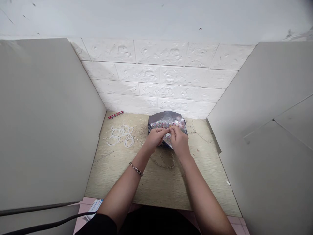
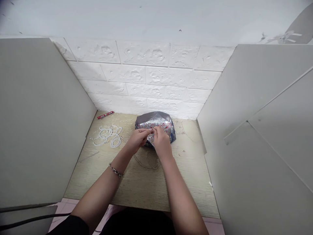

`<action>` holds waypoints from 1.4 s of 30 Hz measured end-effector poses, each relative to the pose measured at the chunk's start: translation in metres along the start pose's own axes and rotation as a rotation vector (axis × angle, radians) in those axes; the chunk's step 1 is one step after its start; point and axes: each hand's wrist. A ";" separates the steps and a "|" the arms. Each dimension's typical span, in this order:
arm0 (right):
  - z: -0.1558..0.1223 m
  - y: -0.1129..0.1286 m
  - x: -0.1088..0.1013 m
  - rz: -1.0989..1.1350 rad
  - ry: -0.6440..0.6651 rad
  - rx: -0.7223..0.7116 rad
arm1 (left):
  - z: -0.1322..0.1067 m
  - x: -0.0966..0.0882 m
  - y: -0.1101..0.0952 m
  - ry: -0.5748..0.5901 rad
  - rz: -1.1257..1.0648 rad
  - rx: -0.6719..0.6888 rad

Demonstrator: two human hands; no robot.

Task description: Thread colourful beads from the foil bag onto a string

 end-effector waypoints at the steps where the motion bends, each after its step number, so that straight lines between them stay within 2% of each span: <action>1: 0.000 0.000 0.000 -0.012 0.002 -0.004 | 0.000 0.000 0.000 0.002 -0.010 -0.002; 7: 0.000 0.000 0.001 -0.006 -0.012 -0.001 | 0.000 0.001 0.000 0.012 0.018 -0.001; 16: 0.000 0.004 -0.004 0.055 -0.016 0.083 | 0.000 0.002 -0.003 0.006 -0.073 -0.041; 23: 0.001 0.004 -0.003 0.122 -0.004 0.058 | -0.001 0.002 -0.006 -0.001 -0.082 -0.071; 28: 0.001 0.002 -0.001 0.091 0.041 0.081 | -0.001 0.003 -0.007 0.008 -0.092 -0.092; 32: 0.001 0.003 -0.001 0.065 0.027 0.076 | -0.002 0.003 -0.008 0.006 -0.096 -0.112; 39: -0.001 0.008 -0.006 0.111 -0.015 0.115 | -0.003 0.004 -0.007 0.159 -0.071 -0.143; 42: -0.002 0.009 -0.007 0.142 -0.044 0.127 | -0.002 0.004 -0.007 0.185 -0.092 -0.162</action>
Point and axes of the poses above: each hand's wrist, its own z-axis towards the middle knuckle, its own x-axis out of the palm, y = z × x, and after that the axes turned 10 degrees about x, right-handed
